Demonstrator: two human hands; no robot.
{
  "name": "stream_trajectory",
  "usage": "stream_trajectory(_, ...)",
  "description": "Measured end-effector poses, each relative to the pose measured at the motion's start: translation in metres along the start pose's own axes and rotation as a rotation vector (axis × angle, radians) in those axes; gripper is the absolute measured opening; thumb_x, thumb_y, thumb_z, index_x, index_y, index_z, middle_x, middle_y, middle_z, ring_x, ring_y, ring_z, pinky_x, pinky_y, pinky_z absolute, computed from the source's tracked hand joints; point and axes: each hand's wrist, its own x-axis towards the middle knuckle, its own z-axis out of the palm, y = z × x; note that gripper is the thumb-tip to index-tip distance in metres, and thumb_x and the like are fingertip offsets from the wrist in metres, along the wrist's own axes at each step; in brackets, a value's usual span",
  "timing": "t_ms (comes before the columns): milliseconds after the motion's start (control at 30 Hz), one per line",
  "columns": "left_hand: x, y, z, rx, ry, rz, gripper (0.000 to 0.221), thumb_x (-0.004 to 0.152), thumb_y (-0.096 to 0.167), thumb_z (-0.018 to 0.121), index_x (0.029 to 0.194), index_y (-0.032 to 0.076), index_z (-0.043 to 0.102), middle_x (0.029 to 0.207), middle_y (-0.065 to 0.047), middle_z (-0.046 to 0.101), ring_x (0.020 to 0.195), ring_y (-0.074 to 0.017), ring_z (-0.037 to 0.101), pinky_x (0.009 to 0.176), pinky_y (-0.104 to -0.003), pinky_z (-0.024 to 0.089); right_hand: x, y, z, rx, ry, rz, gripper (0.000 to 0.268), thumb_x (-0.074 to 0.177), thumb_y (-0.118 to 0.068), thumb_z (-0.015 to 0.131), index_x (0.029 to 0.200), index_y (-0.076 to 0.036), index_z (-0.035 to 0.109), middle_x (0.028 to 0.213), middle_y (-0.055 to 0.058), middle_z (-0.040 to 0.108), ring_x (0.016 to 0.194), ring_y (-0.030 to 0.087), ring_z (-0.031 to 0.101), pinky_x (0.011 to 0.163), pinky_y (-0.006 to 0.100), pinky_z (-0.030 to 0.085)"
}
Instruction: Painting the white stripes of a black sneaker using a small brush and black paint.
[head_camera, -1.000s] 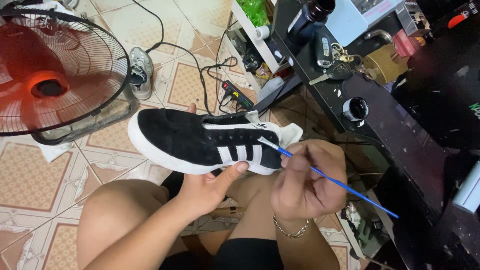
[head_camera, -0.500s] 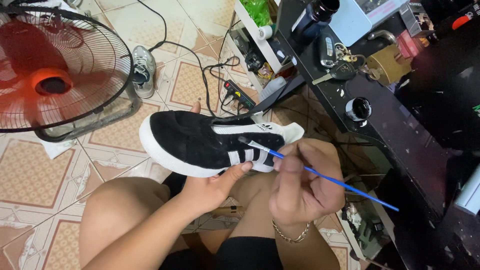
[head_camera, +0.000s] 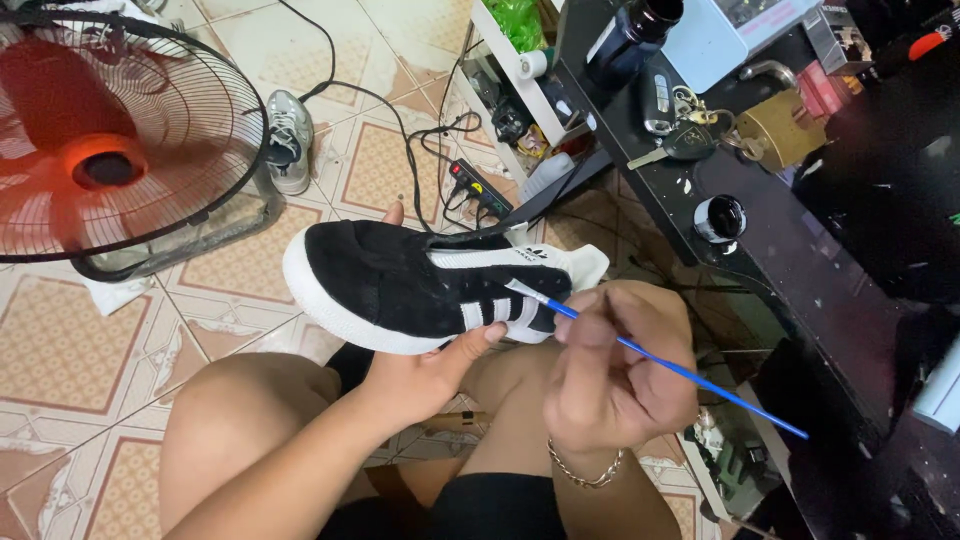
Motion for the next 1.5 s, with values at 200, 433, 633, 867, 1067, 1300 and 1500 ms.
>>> stream_trajectory(200,0.017,0.028,-0.004,0.311,0.117,0.363,0.055,0.088,0.007,0.075,0.136,-0.005,0.049,0.128,-0.017,0.062,0.120,-0.0243,0.057,0.116,-0.042,0.029,0.013,0.011,-0.003,0.044,0.051,-0.025,0.023,0.110,-0.006,0.063,0.129,0.004,0.056,0.102,0.016,0.060,0.072,0.014,0.057,0.060,0.023,0.046)
stream_trajectory(433,-0.001,-0.012,0.009,-0.334,0.098,-0.179,0.049,0.094,-0.003,0.074,0.137,-0.003,0.052,0.122,-0.012,0.070,0.110,-0.0190,0.068,0.096,-0.034,0.056,0.063,0.049,-0.071,-0.112,0.396,-0.165,0.026,0.120,-0.007,0.061,0.141,0.007,0.054,0.084,0.008,0.054,0.069,0.010,0.046,0.064,0.024,0.036)
stream_trajectory(633,0.013,0.013,0.013,-0.392,0.111,-0.145,0.087,0.089,-0.005,0.070,0.155,0.008,0.015,0.123,-0.010,0.065,0.109,-0.0172,0.068,0.091,-0.031,0.056,0.079,0.065,-0.097,-0.402,0.368,-0.078,0.028,0.116,-0.006,0.063,0.141,0.006,0.060,0.094,0.004,0.063,0.074,0.007,0.049,0.065,0.020,0.037)
stream_trajectory(867,-0.003,-0.013,0.003,0.234,-0.036,-0.126,0.042,0.090,0.011,0.080,0.128,0.006,0.063,0.115,-0.010,0.076,0.101,-0.0218,0.074,0.092,-0.037,0.058,0.078,0.065,-0.094,-0.456,0.217,-0.004,0.029,0.115,-0.004,0.064,0.143,0.005,0.062,0.115,0.005,0.065,0.092,0.006,0.058,0.081,0.018,0.048)
stream_trajectory(1067,0.022,0.030,-0.014,0.951,0.059,0.217,0.025,0.082,0.027,0.082,0.097,0.013,0.068,0.086,-0.011,0.067,0.089,-0.0359,0.064,0.118,-0.051,0.044,0.082,0.066,-0.099,-0.451,0.315,-0.060,0.028,0.112,-0.003,0.063,0.138,0.006,0.060,0.117,0.008,0.068,0.083,0.009,0.053,0.068,0.021,0.043)
stream_trajectory(1300,0.015,0.027,-0.011,0.780,0.131,0.092,0.041,0.091,0.035,0.079,0.114,0.005,0.066,0.099,-0.011,0.070,0.099,-0.0320,0.067,0.118,-0.044,0.046,0.034,0.026,-0.068,-0.032,0.429,-0.065,0.028,0.128,-0.006,0.060,0.145,0.015,0.051,0.090,0.012,0.050,0.068,0.016,0.037,0.063,0.027,0.032)
stream_trajectory(1500,0.022,0.034,-0.012,0.482,0.029,0.070,0.035,0.097,0.029,0.067,0.126,0.009,0.068,0.117,-0.007,0.076,0.112,-0.0236,0.072,0.117,-0.040,0.044,-0.008,0.006,-0.012,-0.144,0.118,-0.143,0.032,0.119,-0.020,0.055,0.145,-0.004,0.048,0.091,0.010,0.053,0.062,0.011,0.040,0.057,0.022,0.040)
